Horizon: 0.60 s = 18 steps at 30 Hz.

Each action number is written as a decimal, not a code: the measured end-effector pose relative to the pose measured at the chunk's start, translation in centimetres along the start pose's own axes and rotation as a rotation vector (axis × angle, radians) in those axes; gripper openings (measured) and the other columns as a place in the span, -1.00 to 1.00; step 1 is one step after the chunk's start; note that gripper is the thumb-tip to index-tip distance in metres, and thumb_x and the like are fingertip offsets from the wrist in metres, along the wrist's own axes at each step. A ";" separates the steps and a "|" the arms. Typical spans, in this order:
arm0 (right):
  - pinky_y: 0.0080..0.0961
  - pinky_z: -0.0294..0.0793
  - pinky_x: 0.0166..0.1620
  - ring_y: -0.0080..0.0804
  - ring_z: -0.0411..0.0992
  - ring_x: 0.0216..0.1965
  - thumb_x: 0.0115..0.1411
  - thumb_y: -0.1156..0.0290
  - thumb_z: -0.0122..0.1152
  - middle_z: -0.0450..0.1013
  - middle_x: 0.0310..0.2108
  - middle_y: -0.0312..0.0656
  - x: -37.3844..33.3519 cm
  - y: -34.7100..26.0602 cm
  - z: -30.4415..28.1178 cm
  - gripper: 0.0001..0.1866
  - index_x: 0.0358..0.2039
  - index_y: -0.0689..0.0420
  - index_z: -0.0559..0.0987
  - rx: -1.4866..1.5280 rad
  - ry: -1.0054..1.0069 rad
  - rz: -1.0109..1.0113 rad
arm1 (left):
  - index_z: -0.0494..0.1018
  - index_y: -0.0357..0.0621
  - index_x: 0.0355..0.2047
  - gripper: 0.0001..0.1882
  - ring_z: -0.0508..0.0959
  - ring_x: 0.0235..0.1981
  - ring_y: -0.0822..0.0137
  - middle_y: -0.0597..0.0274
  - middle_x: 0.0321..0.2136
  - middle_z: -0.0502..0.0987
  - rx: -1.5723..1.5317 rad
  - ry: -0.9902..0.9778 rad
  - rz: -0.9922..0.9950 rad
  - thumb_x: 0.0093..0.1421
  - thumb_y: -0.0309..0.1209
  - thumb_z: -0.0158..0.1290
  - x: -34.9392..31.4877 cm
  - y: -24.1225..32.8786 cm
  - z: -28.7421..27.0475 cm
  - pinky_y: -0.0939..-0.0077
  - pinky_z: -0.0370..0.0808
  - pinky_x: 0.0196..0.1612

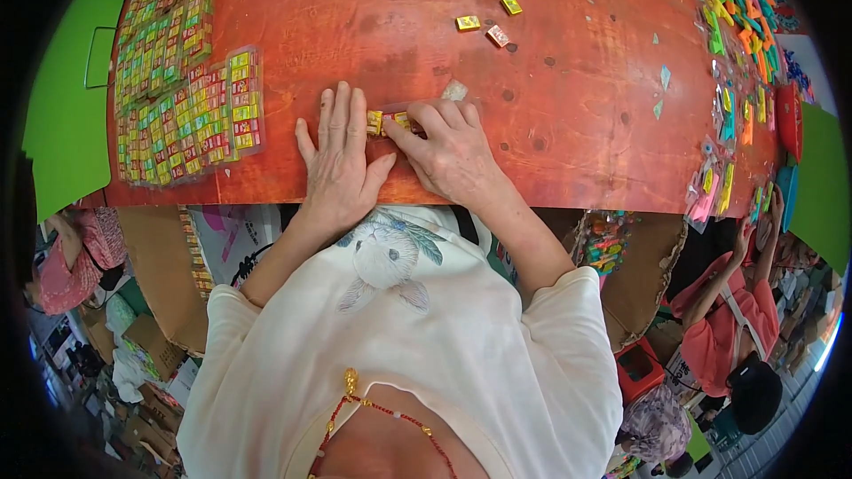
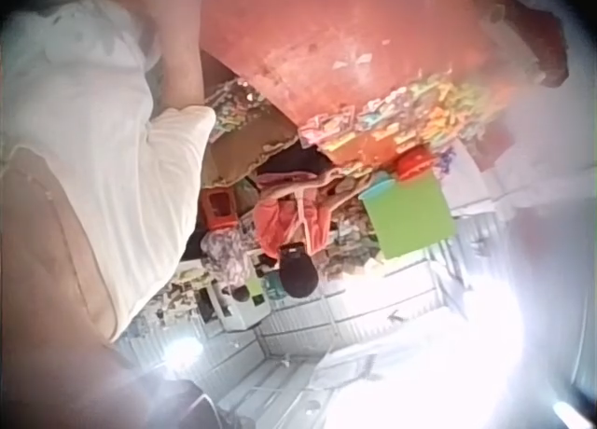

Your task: Packing small colorful toy tiles into plastic trays and organizing them into a cardboard shipping box.

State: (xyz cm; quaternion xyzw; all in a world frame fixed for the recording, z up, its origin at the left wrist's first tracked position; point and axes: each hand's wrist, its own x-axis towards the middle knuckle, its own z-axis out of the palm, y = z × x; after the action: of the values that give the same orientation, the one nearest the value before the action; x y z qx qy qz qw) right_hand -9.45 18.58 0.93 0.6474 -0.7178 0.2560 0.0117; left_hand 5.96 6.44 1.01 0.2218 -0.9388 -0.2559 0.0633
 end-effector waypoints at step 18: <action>-0.28 0.27 -0.09 -0.27 0.39 -0.16 0.02 0.43 0.31 0.41 -0.15 -0.22 -0.4 0.5 -0.1 -0.64 -0.10 0.03 0.63 0.079 0.076 0.017 | 0.08 -0.21 0.37 -0.08 -0.09 0.45 -0.10 -0.11 0.41 -0.05 0.214 -0.022 0.117 0.09 -0.11 0.21 -0.7 0.0 0.9 -0.48 -0.31 0.28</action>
State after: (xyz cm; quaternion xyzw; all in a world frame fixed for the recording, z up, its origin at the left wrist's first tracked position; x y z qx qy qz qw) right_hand -9.92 19.04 0.73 0.6312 -0.7115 0.3086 0.0112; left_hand 6.39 7.14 0.24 0.1692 -0.9727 -0.1524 0.0438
